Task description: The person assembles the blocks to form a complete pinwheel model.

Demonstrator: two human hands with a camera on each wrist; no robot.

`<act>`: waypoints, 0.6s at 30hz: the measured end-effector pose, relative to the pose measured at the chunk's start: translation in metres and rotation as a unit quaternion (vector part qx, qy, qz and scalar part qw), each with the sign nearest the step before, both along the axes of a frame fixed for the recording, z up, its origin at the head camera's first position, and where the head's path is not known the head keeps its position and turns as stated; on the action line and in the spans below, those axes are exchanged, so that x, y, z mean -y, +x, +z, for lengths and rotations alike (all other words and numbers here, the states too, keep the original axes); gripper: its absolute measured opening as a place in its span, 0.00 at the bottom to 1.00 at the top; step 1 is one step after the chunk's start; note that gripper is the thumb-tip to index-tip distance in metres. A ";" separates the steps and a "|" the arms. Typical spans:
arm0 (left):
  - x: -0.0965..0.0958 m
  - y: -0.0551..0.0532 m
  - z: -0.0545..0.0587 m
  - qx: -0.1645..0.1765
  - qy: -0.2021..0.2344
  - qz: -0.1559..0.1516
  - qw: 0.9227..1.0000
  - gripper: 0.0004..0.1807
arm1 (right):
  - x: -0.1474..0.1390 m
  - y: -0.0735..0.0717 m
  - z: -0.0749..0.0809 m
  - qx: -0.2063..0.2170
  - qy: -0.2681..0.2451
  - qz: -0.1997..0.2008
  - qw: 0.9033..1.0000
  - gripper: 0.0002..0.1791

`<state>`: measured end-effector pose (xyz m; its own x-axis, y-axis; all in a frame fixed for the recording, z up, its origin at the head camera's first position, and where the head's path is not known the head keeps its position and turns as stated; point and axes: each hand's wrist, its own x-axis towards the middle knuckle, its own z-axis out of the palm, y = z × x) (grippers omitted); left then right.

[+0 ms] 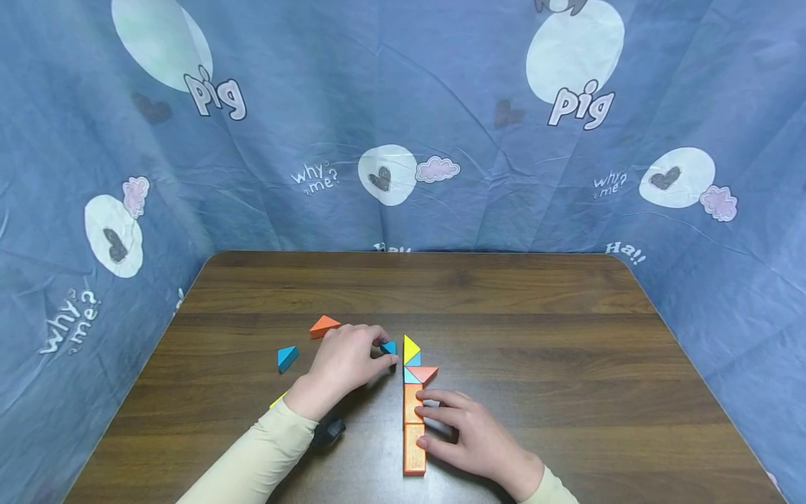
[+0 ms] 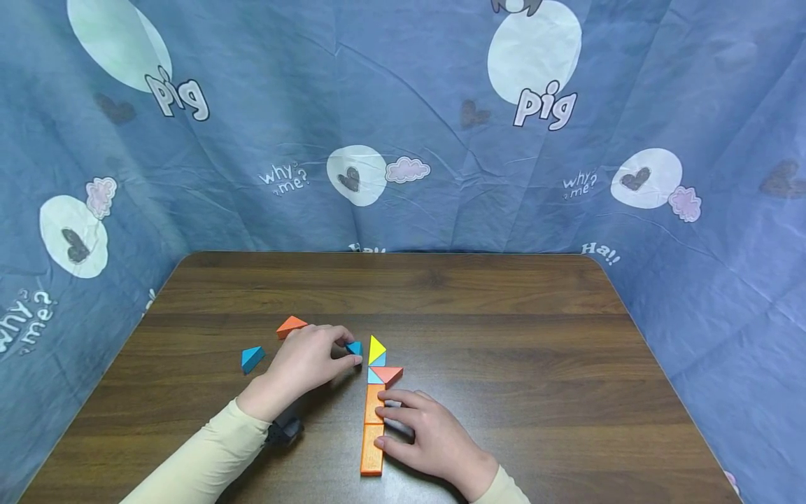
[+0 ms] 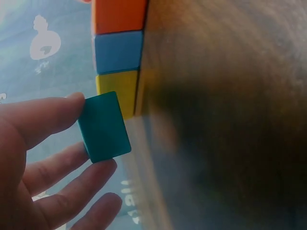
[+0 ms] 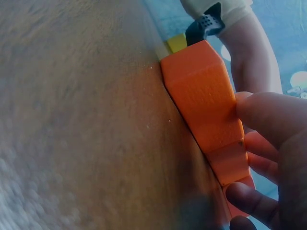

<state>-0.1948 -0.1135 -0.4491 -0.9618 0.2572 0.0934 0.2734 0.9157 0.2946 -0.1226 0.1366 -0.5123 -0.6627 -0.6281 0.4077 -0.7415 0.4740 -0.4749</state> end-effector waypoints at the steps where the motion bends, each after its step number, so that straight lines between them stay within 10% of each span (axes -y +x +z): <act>1: -0.001 0.000 -0.001 0.002 -0.003 0.000 1.000 0.20 | 0.000 0.000 0.000 0.004 0.001 -0.002 1.000 0.21; 18: -0.006 0.003 -0.011 -0.023 -0.029 -0.007 0.999 0.20 | 0.001 0.001 0.000 -0.016 -0.015 0.003 1.000 0.20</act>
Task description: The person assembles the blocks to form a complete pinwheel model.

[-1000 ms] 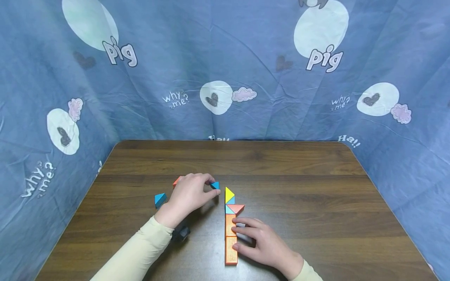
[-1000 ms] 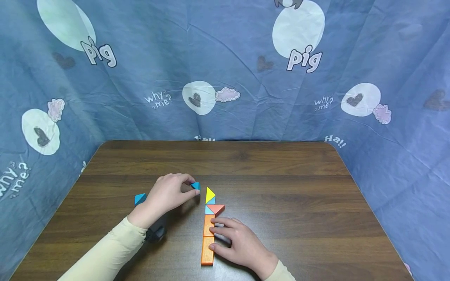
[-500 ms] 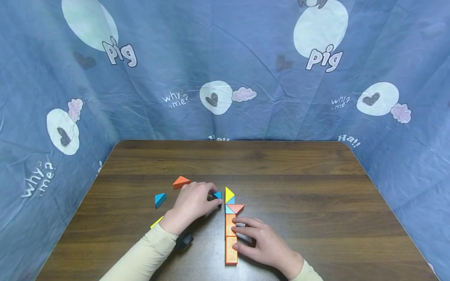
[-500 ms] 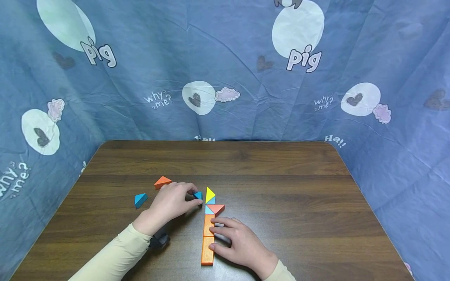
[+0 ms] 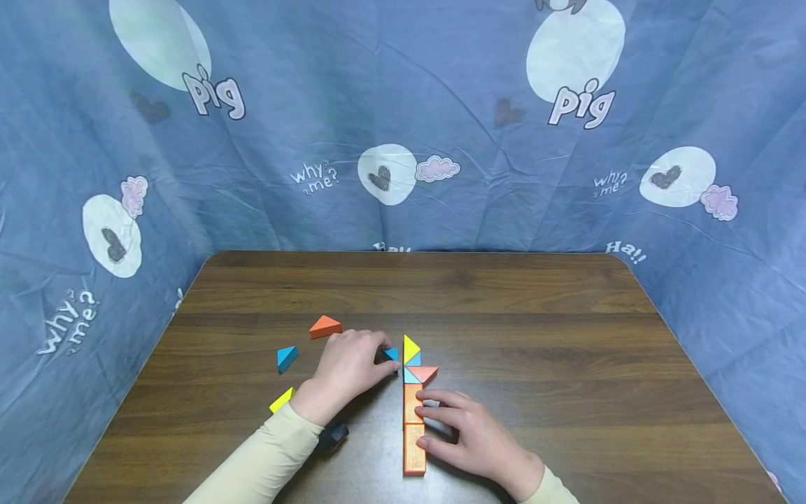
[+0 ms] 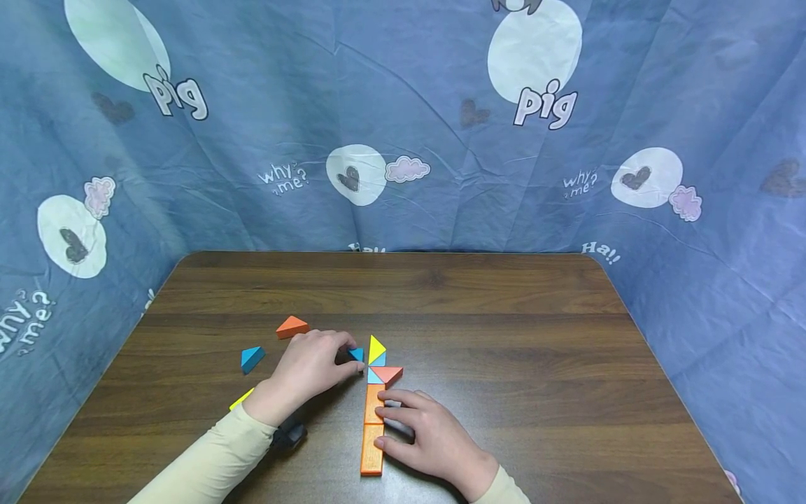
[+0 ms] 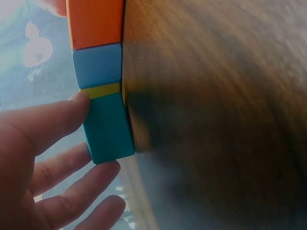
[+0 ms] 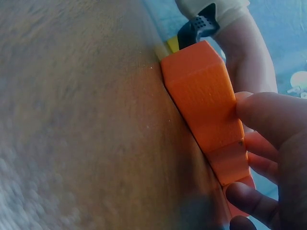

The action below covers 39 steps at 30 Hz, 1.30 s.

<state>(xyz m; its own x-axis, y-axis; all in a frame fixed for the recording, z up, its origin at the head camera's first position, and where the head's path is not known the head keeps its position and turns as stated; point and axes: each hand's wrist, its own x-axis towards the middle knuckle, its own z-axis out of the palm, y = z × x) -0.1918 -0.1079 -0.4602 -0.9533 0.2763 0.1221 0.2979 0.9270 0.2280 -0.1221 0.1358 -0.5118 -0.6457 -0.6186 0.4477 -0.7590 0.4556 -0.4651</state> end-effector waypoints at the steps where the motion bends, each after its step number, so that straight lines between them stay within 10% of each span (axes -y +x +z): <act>1: 0.000 0.000 0.000 -0.003 0.000 -0.001 1.000 0.20 | 0.000 0.000 0.000 0.000 0.000 0.000 1.000 0.20; 39: -0.001 -0.006 -0.001 -0.004 0.006 -0.024 1.000 0.09 | -0.002 -0.001 0.000 0.028 0.011 -0.005 1.000 0.20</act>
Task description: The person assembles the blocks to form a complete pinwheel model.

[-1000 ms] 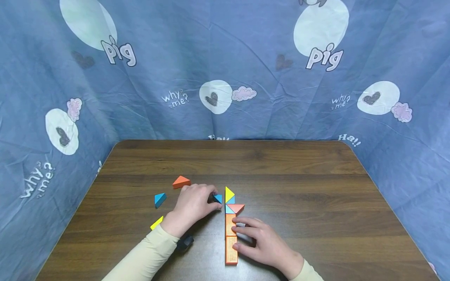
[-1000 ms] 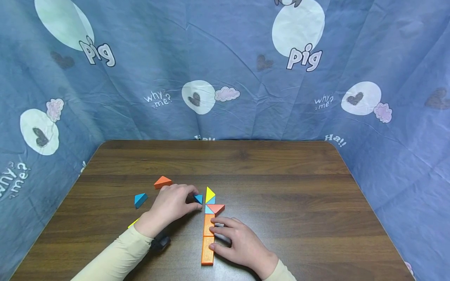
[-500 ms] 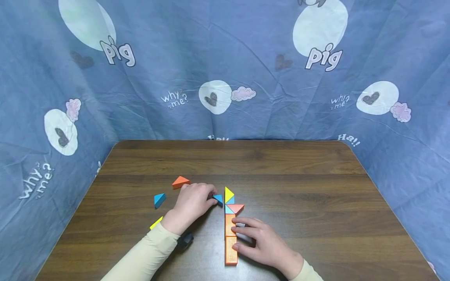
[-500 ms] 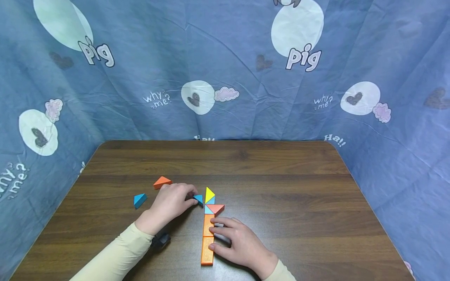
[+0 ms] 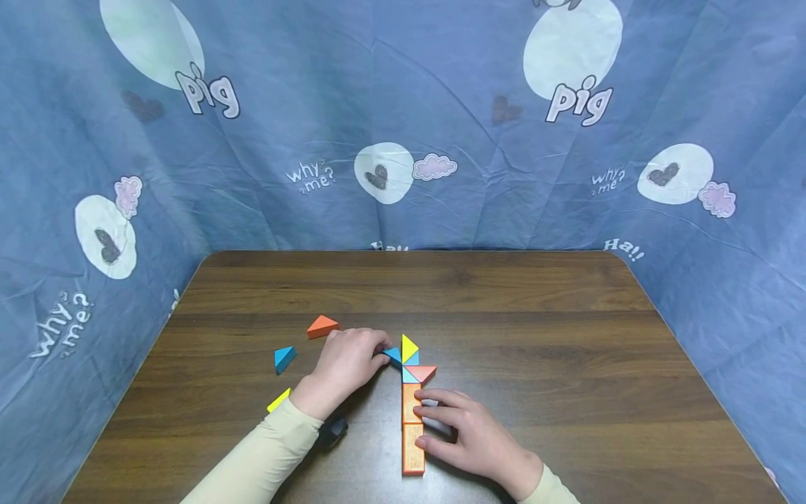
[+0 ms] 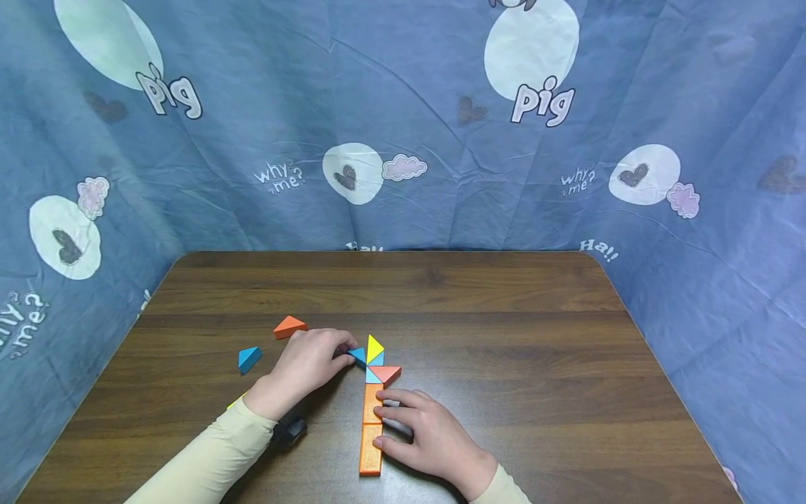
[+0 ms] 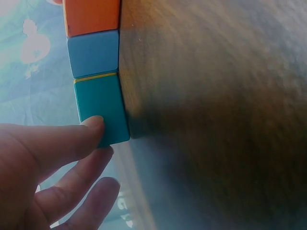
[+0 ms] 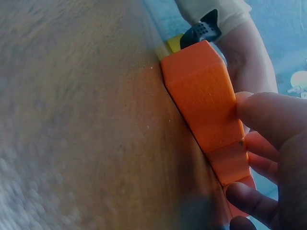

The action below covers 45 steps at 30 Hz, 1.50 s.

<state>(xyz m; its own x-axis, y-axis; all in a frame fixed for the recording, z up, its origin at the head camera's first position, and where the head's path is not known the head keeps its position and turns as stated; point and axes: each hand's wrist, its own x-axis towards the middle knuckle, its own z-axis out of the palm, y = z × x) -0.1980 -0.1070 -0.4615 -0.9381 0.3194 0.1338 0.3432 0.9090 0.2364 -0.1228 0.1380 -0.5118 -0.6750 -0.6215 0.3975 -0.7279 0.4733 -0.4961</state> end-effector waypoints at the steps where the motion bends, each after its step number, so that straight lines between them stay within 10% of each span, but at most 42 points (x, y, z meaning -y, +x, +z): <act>1: 0.000 0.000 0.000 0.000 0.000 0.000 1.000 0.09 | 0.000 0.000 0.000 -0.002 -0.001 0.000 1.000 0.20; 29: -0.001 0.002 0.002 0.002 0.014 -0.006 1.000 0.15 | 0.000 -0.002 -0.002 -0.017 -0.013 0.005 1.000 0.20; 45: 0.062 -0.001 0.044 0.006 0.111 0.011 0.994 0.16 | 0.001 -0.001 -0.002 -0.021 -0.015 0.003 1.000 0.20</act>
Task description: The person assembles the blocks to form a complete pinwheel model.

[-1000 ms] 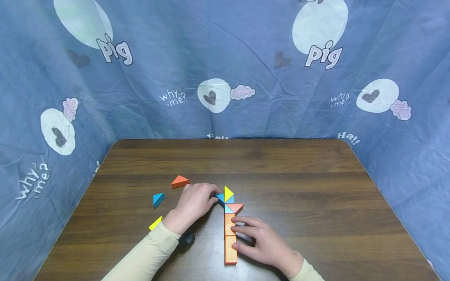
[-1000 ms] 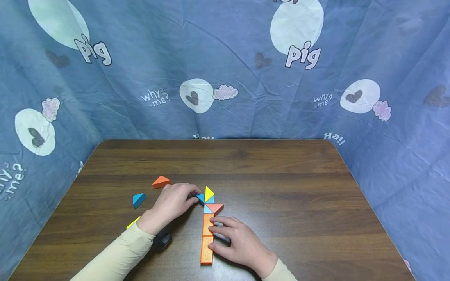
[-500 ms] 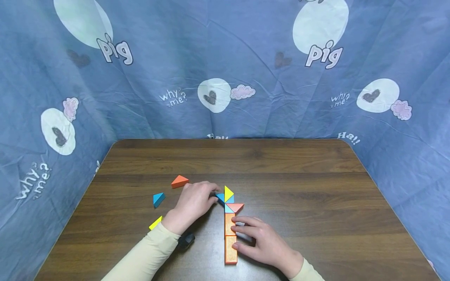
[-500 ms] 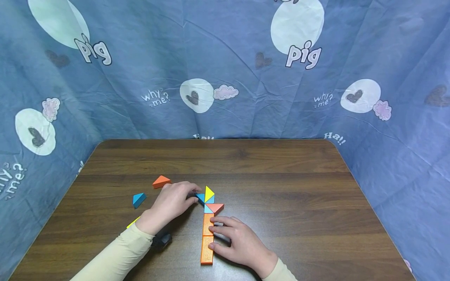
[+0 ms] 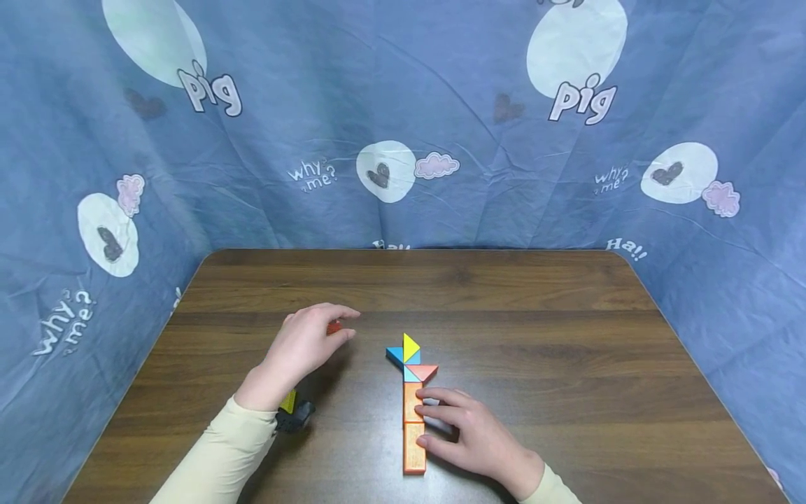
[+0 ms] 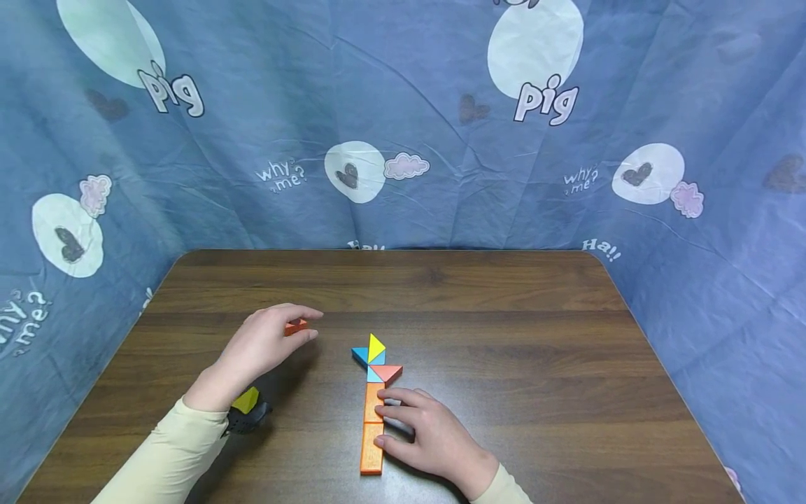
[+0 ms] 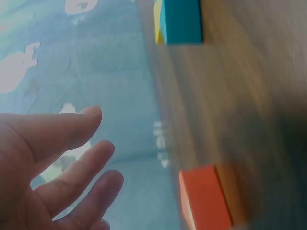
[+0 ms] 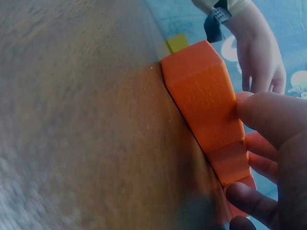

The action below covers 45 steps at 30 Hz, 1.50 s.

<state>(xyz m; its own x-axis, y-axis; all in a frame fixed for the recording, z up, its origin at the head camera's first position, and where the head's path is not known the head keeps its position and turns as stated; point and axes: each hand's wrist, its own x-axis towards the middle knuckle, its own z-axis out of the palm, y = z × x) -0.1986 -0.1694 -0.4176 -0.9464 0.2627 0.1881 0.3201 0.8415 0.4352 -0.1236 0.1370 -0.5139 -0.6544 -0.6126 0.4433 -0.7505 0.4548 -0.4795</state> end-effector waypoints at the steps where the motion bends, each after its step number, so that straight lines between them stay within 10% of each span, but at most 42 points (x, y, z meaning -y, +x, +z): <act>1: 0.005 0.000 0.001 0.005 0.005 0.005 1.000 0.17 | 0.000 0.000 0.000 -0.005 -0.002 0.001 1.000 0.20; 20: 0.068 -0.005 -0.011 0.075 0.035 0.062 0.995 0.22 | 0.000 0.001 -0.001 -0.004 -0.002 0.002 1.000 0.20; 45: 0.085 -0.027 -0.024 0.149 0.025 0.047 0.987 0.25 | -0.001 0.000 -0.001 0.008 -0.005 0.004 1.000 0.19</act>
